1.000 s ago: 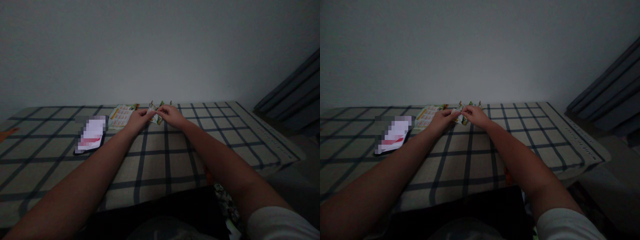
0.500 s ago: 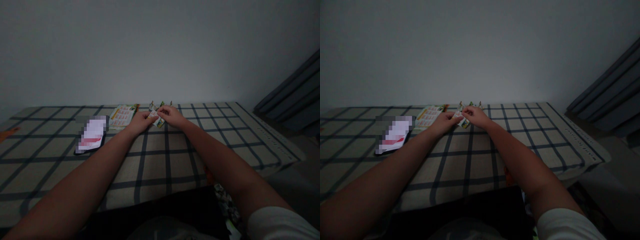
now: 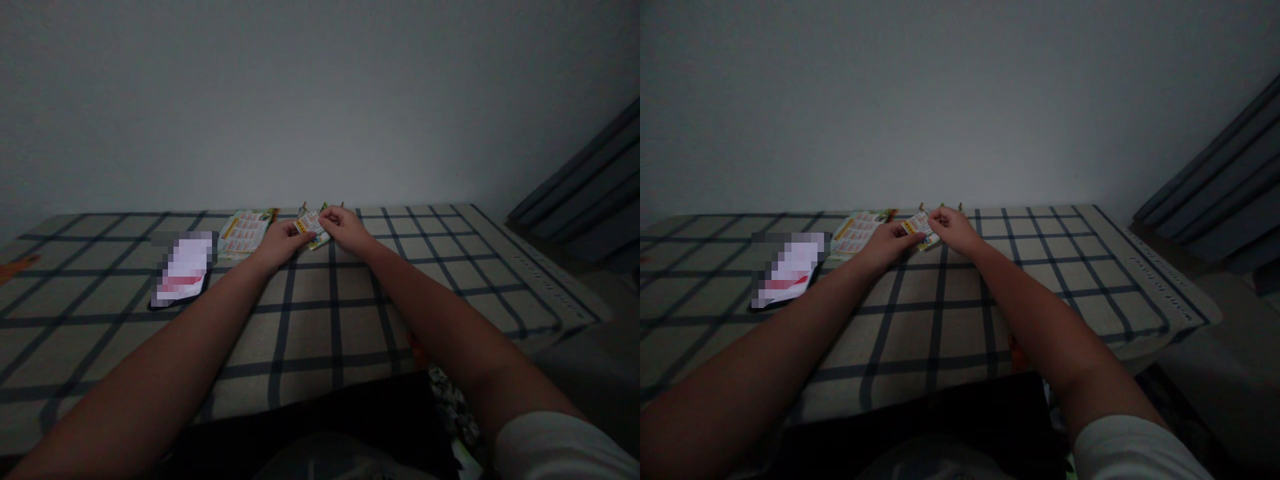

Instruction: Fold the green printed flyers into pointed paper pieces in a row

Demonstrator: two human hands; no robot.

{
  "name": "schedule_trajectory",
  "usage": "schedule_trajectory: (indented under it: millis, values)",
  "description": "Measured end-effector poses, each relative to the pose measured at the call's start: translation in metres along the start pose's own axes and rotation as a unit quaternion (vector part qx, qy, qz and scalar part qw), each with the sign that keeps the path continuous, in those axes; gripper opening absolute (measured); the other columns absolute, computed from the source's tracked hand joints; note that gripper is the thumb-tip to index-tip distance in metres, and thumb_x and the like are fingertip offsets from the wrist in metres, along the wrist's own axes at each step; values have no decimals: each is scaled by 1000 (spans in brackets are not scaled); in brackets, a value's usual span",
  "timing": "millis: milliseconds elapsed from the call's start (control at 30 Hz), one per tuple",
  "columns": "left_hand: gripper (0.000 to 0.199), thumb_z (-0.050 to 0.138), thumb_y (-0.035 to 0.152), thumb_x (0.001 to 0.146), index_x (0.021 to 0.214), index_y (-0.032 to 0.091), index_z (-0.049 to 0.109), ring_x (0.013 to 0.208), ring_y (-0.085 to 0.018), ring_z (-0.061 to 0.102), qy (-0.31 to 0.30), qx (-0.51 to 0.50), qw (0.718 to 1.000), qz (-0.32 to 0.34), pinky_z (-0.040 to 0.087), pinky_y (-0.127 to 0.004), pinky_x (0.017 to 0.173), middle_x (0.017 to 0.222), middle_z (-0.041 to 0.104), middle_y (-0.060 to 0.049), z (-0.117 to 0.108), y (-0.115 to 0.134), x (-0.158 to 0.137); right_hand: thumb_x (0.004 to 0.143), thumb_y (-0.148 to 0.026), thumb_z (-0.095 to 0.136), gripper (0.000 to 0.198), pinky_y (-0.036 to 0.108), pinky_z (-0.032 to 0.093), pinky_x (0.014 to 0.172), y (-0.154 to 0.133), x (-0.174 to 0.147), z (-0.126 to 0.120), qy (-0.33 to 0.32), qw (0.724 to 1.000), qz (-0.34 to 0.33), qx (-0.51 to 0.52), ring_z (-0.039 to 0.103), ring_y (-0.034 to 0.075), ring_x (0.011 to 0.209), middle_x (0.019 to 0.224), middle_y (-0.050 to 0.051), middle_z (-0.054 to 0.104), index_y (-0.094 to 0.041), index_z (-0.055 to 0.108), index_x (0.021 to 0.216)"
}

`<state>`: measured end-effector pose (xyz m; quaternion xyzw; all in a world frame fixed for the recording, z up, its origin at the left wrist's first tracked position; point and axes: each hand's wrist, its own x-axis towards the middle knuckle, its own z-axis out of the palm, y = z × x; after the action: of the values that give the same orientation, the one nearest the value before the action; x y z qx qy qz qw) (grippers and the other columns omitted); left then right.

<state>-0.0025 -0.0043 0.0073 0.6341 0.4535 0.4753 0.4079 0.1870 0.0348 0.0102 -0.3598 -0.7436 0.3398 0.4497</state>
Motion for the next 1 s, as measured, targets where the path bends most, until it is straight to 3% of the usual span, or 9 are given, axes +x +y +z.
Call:
schedule_trajectory:
  millis: [100,233,400,633,833,1000]
  values:
    - [35,82,47,71,89,17,79,70,-18,65,19,-10,1000,12,48,-29,65,83,77,-6,-1,0,0,90,-25,57,10,27,50,65,1,0,2,-5,999,27,36,58,13,67,74,-2,58,-21,52,83]
    - [36,78,53,75,73,18,73,57,-14,53,56,32,998,11,38,-27,55,63,65,-1,-3,3,0,89,-16,55,14,24,49,62,0,0,1,-4,994,65,88,57,11,61,69,-4,55,-21,47,80]
    - [37,78,53,76,66,19,68,55,-13,46,33,48,998,19,35,-27,53,57,56,2,-3,6,-2,94,-19,56,13,24,49,62,-4,-2,-3,-21,992,71,98,56,11,60,68,-4,56,-21,51,82]
    - [38,77,53,75,65,19,63,56,-12,45,30,41,998,33,34,-25,53,59,54,3,-4,-1,1,95,-28,66,25,21,47,59,-5,-1,-5,0,994,48,95,55,9,59,66,-4,56,-20,51,77]
    - [36,80,50,74,87,17,74,71,-17,61,20,23,998,50,46,-28,66,79,71,-2,-2,-2,1,97,-27,66,25,19,44,54,-8,-2,-5,10,994,49,93,52,7,56,62,-5,56,-19,52,76]
    - [32,81,47,74,72,18,67,63,-15,55,41,38,996,66,43,-28,63,68,65,1,-2,-2,2,97,-28,66,20,20,44,53,-11,-3,-5,5,994,55,99,51,8,54,63,-5,56,-18,58,82]
